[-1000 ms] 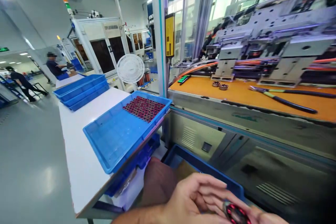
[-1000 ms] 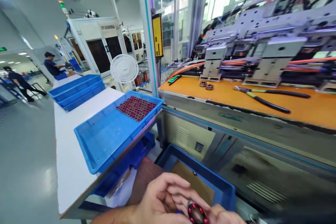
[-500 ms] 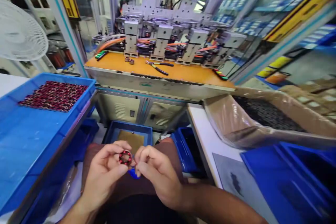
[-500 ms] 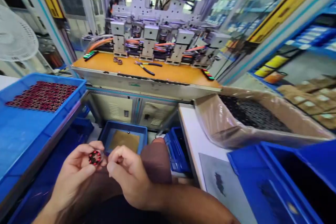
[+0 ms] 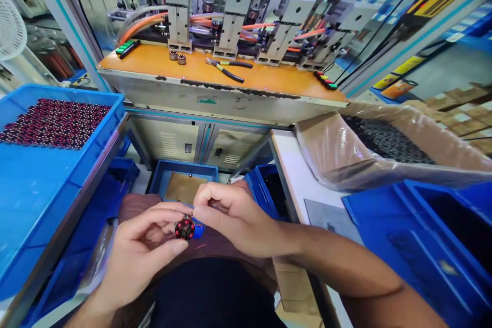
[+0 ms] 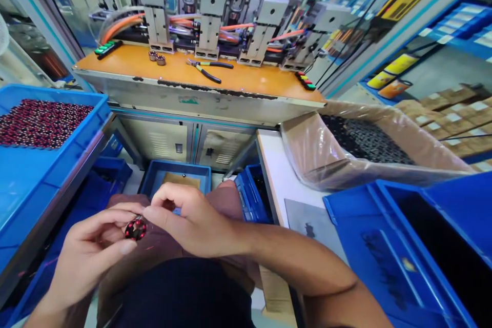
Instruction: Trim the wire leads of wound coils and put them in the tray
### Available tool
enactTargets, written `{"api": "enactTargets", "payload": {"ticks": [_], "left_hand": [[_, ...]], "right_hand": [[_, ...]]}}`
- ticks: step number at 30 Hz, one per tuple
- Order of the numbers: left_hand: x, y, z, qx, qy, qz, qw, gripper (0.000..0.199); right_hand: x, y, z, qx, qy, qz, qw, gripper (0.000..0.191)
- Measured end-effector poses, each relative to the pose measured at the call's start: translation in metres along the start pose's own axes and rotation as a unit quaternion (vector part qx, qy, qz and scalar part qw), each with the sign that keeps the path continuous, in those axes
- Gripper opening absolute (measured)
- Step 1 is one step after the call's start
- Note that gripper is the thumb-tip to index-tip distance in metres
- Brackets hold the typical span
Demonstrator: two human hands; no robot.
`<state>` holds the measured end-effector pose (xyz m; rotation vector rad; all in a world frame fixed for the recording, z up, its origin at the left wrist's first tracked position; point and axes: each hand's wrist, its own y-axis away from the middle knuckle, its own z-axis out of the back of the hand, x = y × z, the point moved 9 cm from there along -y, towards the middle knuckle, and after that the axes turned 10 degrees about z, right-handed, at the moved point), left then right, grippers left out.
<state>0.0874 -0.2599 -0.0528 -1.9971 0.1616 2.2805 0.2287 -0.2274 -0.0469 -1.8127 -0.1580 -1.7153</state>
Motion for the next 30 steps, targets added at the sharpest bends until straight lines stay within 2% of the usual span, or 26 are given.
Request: {"api": "enactTargets", "payload": {"ticks": [5,8,11,13,16,19,22,25,27,30], "left_hand": [[0.013,0.000,0.001,0.017,0.022,0.026,0.999,0.024],[0.019,-0.001,0.003,0.008,0.008,0.028,1.000,0.023],[0.024,-0.001,0.003,0.013,-0.001,0.042,0.999,0.023],[0.027,0.000,0.002,0.026,0.014,0.062,0.998,0.021],[0.029,0.000,-0.003,0.056,0.068,0.096,0.991,0.021],[0.028,-0.002,-0.013,0.087,0.123,0.128,0.980,0.024],[0.031,-0.001,-0.028,0.135,0.152,0.181,0.962,0.029],[0.036,0.003,-0.040,0.179,0.179,0.229,0.940,0.039],[0.036,0.005,-0.040,0.179,0.197,0.225,0.937,0.041],[0.032,0.005,-0.027,0.131,0.188,0.179,0.957,0.034]], "right_hand": [[-0.014,0.006,0.006,-0.007,-0.040,-0.081,0.996,0.023],[-0.023,0.012,-0.007,0.011,-0.126,-0.150,0.980,0.026],[-0.028,0.018,-0.014,0.026,-0.171,-0.172,0.970,0.025],[-0.029,0.020,-0.009,0.036,-0.157,-0.165,0.973,0.023],[-0.026,0.017,0.008,0.060,-0.081,-0.140,0.985,0.026],[-0.010,-0.001,0.019,0.090,-0.003,-0.063,0.994,0.020],[0.007,-0.019,0.004,0.171,0.006,0.039,0.984,0.024],[0.012,-0.025,-0.014,0.239,-0.007,0.090,0.967,0.011],[0.010,-0.025,-0.015,0.223,0.006,0.094,0.970,0.014],[0.007,-0.019,-0.004,0.157,0.043,0.058,0.985,0.014]]}}
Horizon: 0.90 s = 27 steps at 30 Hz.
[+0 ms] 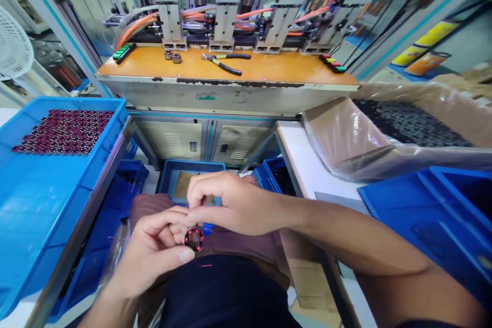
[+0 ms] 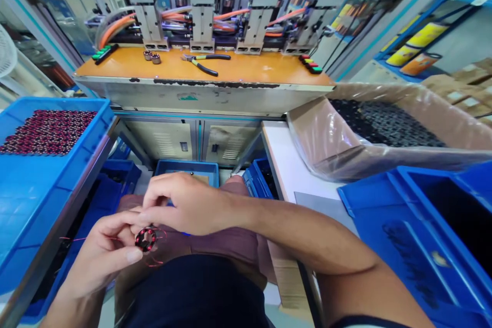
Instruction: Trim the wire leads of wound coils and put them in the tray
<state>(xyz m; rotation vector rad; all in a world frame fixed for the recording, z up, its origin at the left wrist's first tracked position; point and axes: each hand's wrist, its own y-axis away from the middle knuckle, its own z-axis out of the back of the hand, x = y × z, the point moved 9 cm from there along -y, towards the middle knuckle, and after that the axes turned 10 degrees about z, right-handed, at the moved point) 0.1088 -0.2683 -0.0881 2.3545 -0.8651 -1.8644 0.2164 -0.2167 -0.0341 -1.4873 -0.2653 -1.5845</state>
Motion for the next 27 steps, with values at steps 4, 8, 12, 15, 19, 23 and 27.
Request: {"api": "enactTargets", "payload": {"ticks": [4,8,12,15,19,23,27], "left_hand": [[-0.007,0.003,0.008,-0.034,-0.054,-0.053,0.997,0.029],[-0.011,-0.001,0.006,-0.026,-0.111,-0.077,0.991,0.022],[-0.010,-0.005,0.003,-0.011,-0.128,-0.068,0.989,0.022],[-0.006,-0.002,0.003,-0.005,-0.121,-0.059,0.991,0.024],[0.000,0.000,0.005,0.003,-0.101,-0.053,0.993,0.027],[0.002,-0.003,0.000,0.031,-0.056,-0.059,0.996,0.029],[-0.003,-0.007,-0.005,0.052,-0.025,-0.075,0.996,0.031]], "right_hand": [[-0.001,0.017,0.008,-0.056,0.003,-0.081,0.995,0.015],[-0.003,0.026,0.006,-0.056,-0.033,-0.158,0.985,0.011],[0.002,0.023,0.005,-0.014,0.002,-0.172,0.985,0.008],[0.009,0.019,0.004,0.027,0.058,-0.153,0.986,0.012],[0.018,0.016,-0.001,0.060,0.096,-0.101,0.988,0.015],[0.024,0.020,-0.002,0.033,0.074,-0.066,0.995,0.014],[0.025,0.024,-0.001,-0.003,0.052,-0.049,0.997,0.014]]}}
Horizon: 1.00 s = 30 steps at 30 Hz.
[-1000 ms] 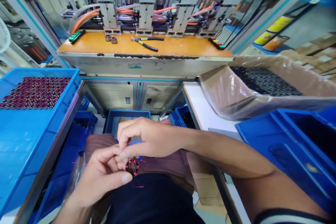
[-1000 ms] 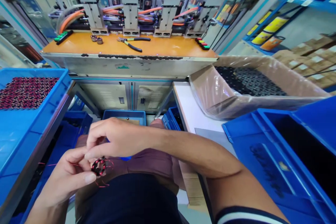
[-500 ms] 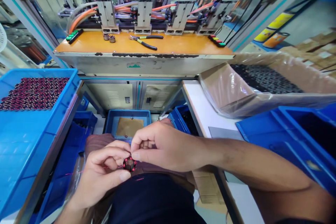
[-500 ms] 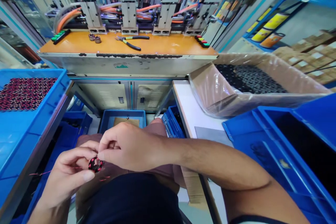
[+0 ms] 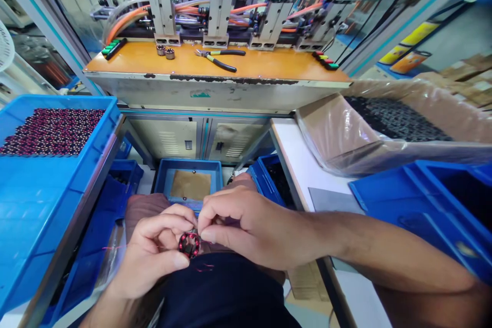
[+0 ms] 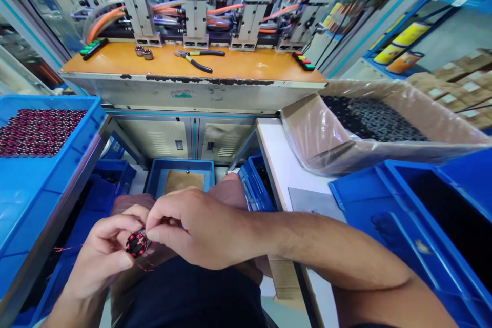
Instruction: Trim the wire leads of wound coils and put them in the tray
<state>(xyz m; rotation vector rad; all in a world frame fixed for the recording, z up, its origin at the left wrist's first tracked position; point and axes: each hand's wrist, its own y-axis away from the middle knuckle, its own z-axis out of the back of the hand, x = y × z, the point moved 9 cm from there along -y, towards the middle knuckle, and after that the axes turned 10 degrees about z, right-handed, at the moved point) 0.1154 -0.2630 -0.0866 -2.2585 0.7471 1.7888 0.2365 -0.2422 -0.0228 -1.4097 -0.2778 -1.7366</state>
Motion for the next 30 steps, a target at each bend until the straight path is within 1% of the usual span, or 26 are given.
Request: {"api": "enactTargets", "payload": {"ticks": [3,5,9,11,14,16,18,20,21,23,25,27,30], "left_hand": [[-0.002,-0.001,0.000,0.002,0.009,-0.006,1.000,0.031],[-0.004,0.000,0.000,0.000,0.004,-0.012,1.000,0.032],[-0.005,0.002,-0.002,0.003,-0.005,-0.018,1.000,0.035],[-0.005,0.002,-0.002,0.003,-0.006,-0.017,1.000,0.033],[-0.004,0.002,-0.001,-0.011,0.002,-0.011,1.000,0.029],[-0.004,0.001,-0.001,-0.018,0.017,-0.004,1.000,0.027],[-0.003,0.000,-0.004,-0.007,0.044,0.010,0.999,0.026],[0.001,0.001,-0.009,0.017,0.080,0.032,0.996,0.027],[0.004,0.001,-0.011,0.030,0.099,0.044,0.994,0.028],[0.011,0.003,-0.014,0.046,0.130,0.071,0.988,0.029],[0.017,0.004,-0.017,0.060,0.155,0.093,0.982,0.030],[0.019,0.005,-0.020,0.073,0.175,0.103,0.977,0.032],[0.016,0.005,-0.023,0.086,0.188,0.097,0.974,0.032]], "right_hand": [[-0.002,0.003,0.000,-0.019,-0.014,-0.007,1.000,0.014],[-0.003,0.003,-0.002,-0.021,-0.029,-0.016,0.999,0.014],[-0.005,0.003,-0.006,-0.013,-0.059,-0.039,0.997,0.013],[-0.005,0.003,-0.006,-0.015,-0.065,-0.047,0.997,0.013],[0.000,0.007,-0.008,0.010,-0.052,-0.028,0.998,0.013],[0.005,0.012,-0.007,0.033,0.008,0.008,0.999,0.010],[0.014,0.016,0.003,0.019,0.120,0.070,0.990,0.008],[0.028,0.019,0.011,-0.019,0.231,0.157,0.960,0.013],[0.036,0.020,0.011,-0.034,0.263,0.206,0.942,0.015],[0.047,0.022,0.006,-0.040,0.275,0.290,0.916,0.017],[0.050,0.021,0.001,-0.037,0.258,0.335,0.905,0.017],[0.050,0.018,-0.003,-0.036,0.249,0.351,0.902,0.014],[0.049,0.015,-0.006,-0.035,0.244,0.355,0.902,0.011]]}}
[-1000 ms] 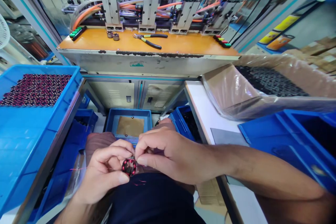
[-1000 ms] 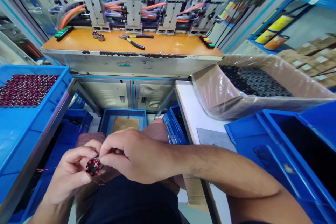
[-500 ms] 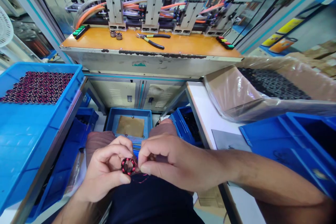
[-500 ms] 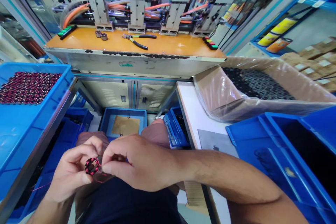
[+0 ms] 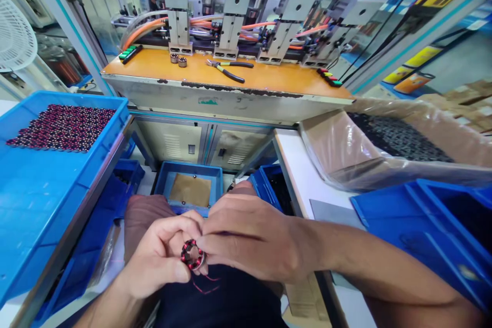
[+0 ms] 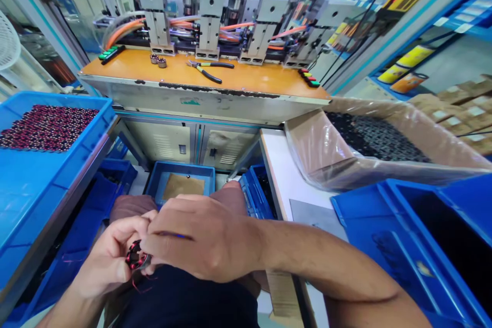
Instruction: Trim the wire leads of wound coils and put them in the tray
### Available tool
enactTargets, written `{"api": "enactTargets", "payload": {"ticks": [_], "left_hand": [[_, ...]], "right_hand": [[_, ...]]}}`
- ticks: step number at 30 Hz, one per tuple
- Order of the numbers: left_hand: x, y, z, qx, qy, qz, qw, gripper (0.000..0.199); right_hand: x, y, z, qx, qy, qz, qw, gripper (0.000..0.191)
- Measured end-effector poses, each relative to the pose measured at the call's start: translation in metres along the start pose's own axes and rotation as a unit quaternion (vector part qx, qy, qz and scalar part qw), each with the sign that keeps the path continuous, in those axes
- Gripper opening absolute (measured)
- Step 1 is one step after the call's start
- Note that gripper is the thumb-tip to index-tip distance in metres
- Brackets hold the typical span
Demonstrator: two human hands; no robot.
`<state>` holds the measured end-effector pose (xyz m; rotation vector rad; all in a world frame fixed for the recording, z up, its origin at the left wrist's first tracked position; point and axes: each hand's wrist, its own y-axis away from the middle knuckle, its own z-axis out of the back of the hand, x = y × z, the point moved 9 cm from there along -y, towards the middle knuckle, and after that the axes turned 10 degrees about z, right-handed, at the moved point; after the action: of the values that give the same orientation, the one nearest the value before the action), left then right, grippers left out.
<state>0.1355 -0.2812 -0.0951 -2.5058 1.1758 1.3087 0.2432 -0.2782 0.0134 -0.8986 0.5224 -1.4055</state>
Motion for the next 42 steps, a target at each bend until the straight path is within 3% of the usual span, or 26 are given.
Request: {"api": "enactTargets", "payload": {"ticks": [8,13,18,20,22,25,27,30,37,42], "left_hand": [[-0.001,-0.001,0.000,-0.005,-0.015,0.003,1.000,0.030],[-0.006,-0.002,0.006,-0.033,-0.053,-0.018,0.998,0.029],[-0.029,0.005,0.007,-0.097,-0.181,-0.137,0.969,0.033],[-0.035,0.008,0.009,-0.135,-0.217,-0.157,0.954,0.042],[-0.034,0.009,0.012,-0.157,-0.238,-0.133,0.949,0.051],[-0.028,0.008,0.014,-0.158,-0.268,-0.081,0.947,0.037],[-0.029,0.010,0.013,-0.158,-0.274,-0.082,0.945,0.026],[-0.030,0.012,0.011,-0.159,-0.261,-0.102,0.947,0.029],[-0.035,0.017,0.007,-0.157,-0.227,-0.174,0.945,0.038],[-0.045,0.020,0.002,-0.128,-0.221,-0.235,0.938,0.015]], "right_hand": [[-0.003,0.006,-0.002,-0.026,-0.012,0.000,1.000,0.010],[-0.004,0.010,0.003,-0.096,-0.005,-0.037,0.995,0.006],[-0.015,0.021,-0.006,-0.137,-0.001,-0.173,0.975,0.010],[-0.012,0.024,-0.007,-0.155,0.030,-0.173,0.972,0.012],[-0.007,0.025,-0.008,-0.163,0.063,-0.145,0.974,0.011],[-0.003,0.027,-0.007,-0.179,0.087,-0.118,0.973,0.010],[-0.002,0.028,-0.005,-0.188,0.088,-0.107,0.972,0.009],[0.000,0.027,-0.007,-0.183,0.089,-0.106,0.973,0.008],[-0.005,0.031,-0.007,-0.189,0.134,-0.176,0.957,0.008],[-0.012,0.037,-0.009,-0.211,0.100,-0.218,0.948,0.006]]}}
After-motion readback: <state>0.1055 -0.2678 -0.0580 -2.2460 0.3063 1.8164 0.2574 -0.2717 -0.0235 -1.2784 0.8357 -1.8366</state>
